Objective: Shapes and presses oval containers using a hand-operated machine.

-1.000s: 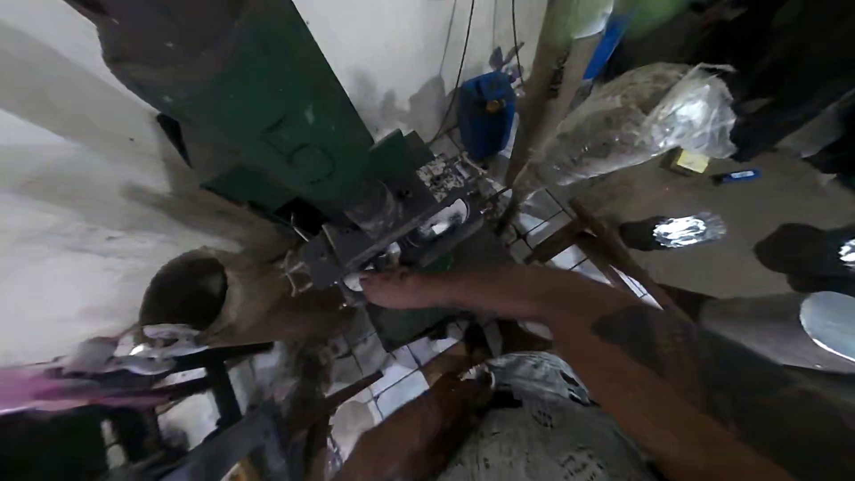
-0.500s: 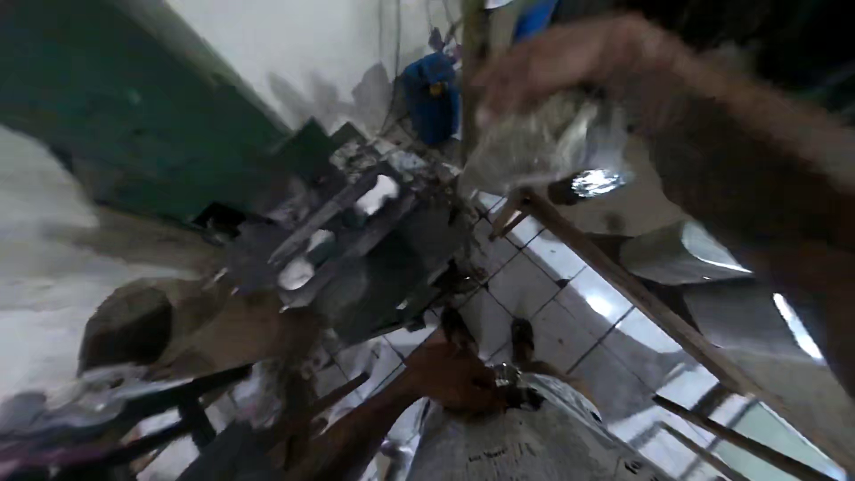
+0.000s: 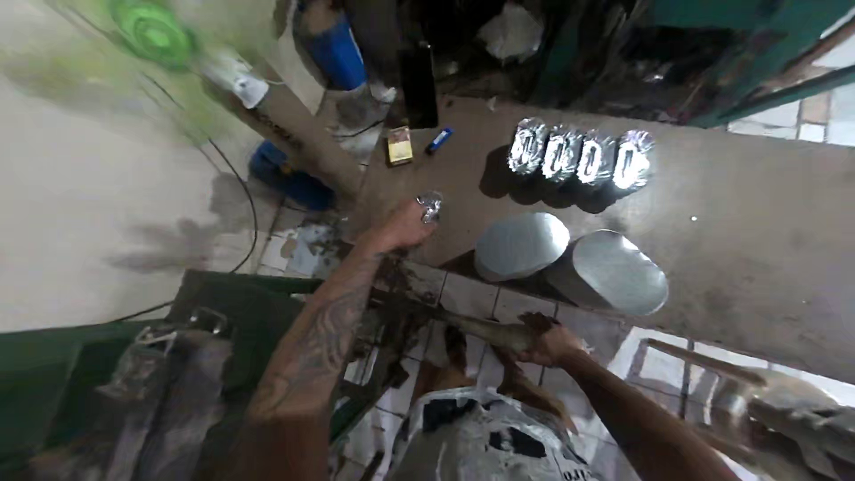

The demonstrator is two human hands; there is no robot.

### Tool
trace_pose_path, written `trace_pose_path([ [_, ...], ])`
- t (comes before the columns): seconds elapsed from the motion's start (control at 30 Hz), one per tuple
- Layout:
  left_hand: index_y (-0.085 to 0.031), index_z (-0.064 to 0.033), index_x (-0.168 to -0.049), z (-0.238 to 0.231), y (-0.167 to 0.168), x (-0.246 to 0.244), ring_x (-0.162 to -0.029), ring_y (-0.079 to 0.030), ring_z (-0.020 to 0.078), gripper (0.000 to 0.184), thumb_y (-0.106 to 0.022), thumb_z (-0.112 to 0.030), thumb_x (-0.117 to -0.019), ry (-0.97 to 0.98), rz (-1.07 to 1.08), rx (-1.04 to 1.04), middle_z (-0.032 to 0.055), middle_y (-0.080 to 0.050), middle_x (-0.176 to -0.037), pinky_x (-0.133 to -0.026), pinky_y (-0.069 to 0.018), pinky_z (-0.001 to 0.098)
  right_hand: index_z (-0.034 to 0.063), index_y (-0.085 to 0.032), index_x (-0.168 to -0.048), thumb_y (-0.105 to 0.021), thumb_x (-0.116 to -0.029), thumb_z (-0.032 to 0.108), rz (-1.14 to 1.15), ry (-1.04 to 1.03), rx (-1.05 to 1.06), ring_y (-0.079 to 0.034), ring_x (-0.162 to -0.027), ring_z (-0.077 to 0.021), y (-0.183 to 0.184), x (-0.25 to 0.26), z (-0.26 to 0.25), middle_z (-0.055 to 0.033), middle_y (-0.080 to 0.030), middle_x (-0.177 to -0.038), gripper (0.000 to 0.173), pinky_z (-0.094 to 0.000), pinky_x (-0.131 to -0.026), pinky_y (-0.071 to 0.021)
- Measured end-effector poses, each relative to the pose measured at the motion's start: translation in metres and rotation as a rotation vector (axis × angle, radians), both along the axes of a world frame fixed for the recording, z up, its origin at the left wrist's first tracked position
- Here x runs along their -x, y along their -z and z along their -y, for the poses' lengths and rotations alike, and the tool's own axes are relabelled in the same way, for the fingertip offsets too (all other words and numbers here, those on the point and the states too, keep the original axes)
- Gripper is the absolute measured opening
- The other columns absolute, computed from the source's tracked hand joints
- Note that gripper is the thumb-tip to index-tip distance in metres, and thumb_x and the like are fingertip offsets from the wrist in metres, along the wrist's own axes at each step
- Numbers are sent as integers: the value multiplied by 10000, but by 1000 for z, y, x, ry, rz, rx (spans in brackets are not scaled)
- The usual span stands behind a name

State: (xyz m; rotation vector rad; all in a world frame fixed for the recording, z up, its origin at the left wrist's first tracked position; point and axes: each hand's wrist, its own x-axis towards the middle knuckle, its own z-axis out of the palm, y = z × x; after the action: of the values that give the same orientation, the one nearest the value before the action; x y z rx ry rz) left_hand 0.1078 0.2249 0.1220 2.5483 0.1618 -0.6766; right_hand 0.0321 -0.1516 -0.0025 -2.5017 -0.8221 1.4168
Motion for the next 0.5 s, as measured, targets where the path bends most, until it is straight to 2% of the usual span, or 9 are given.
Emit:
trace_pose_path([
  [0.13, -678, 60, -1093, -15, 28, -32, -1019, -663, 389, 386, -676, -312, -990, 129, -36, -63, 258, -659, -1106, -925, -523, 600, 67, -359, -1577, -730, -837, 622, -96, 47, 46, -306, -1518, -369, 11, -13, 5, -185, -346, -1631, 997, -571, -1224, -257],
  [0.17, -687, 48, -1065, -18, 34, -34, -969, -676, 371, 408, -700, -349, -974, 142, -40, -75, 241, -675, -1056, -895, -540, 591, 68, -364, -1574, -734, -835, 625, -100, 54, 45, -309, -1515, -375, 14, -16, 6, -188, -348, -1629, 997, -579, -1219, -262],
  [0.23, -684, 35, -1055, -17, 42, -36, -949, -673, 374, 397, -668, -357, -992, 129, -104, -107, 232, -673, -1026, -880, -537, 601, 86, -389, -1564, -734, -821, 642, -79, 64, 34, -333, -1504, -376, 22, -10, 10, -177, -368, -1621, 990, -584, -1203, -294],
  [0.3, -682, 51, -983, -13, 41, -35, -883, -667, 381, 348, -604, -287, -1024, 102, -131, -99, 239, -670, -949, -827, -527, 607, 99, -429, -1542, -743, -816, 636, -25, 90, 8, -396, -1463, -381, 21, -6, 8, -178, -429, -1578, 956, -577, -1181, -334],
  [0.33, -682, 60, -984, -15, 41, -35, -885, -667, 386, 336, -583, -257, -1035, 104, -132, -85, 243, -671, -946, -833, -527, 607, 94, -441, -1538, -740, -855, 576, -33, 136, -9, -391, -1468, -375, 14, -3, 4, -177, -439, -1575, 889, -560, -1203, -301],
  [0.4, -685, 78, -1021, -23, 48, -36, -914, -670, 404, 313, -562, -208, -1046, 112, -111, -40, 264, -675, -976, -860, -519, 623, 57, -484, -1509, -666, -985, 364, -139, 353, -75, -402, -1461, -372, -26, 3, -3, -205, -470, -1547, 634, -535, -1225, -263],
  [0.47, -682, 69, -993, -30, 57, -39, -897, -668, 410, 328, -542, -222, -1054, 134, -83, -44, 263, -670, -950, -835, -520, 634, 7, -600, -1387, -613, -1034, 288, -146, 588, -303, -546, -1338, -345, -99, 5, -7, -227, -588, -1408, 451, -498, -1162, -395],
  [0.5, -681, 67, -1009, -31, 58, -39, -924, -663, 426, 337, -541, -235, -1057, 149, -80, -56, 274, -668, -972, -849, -511, 648, -9, -638, -1322, -617, -1028, 279, -13, 644, -469, -614, -1245, -310, -129, 9, -6, -211, -645, -1315, 412, -462, -1108, -463],
])
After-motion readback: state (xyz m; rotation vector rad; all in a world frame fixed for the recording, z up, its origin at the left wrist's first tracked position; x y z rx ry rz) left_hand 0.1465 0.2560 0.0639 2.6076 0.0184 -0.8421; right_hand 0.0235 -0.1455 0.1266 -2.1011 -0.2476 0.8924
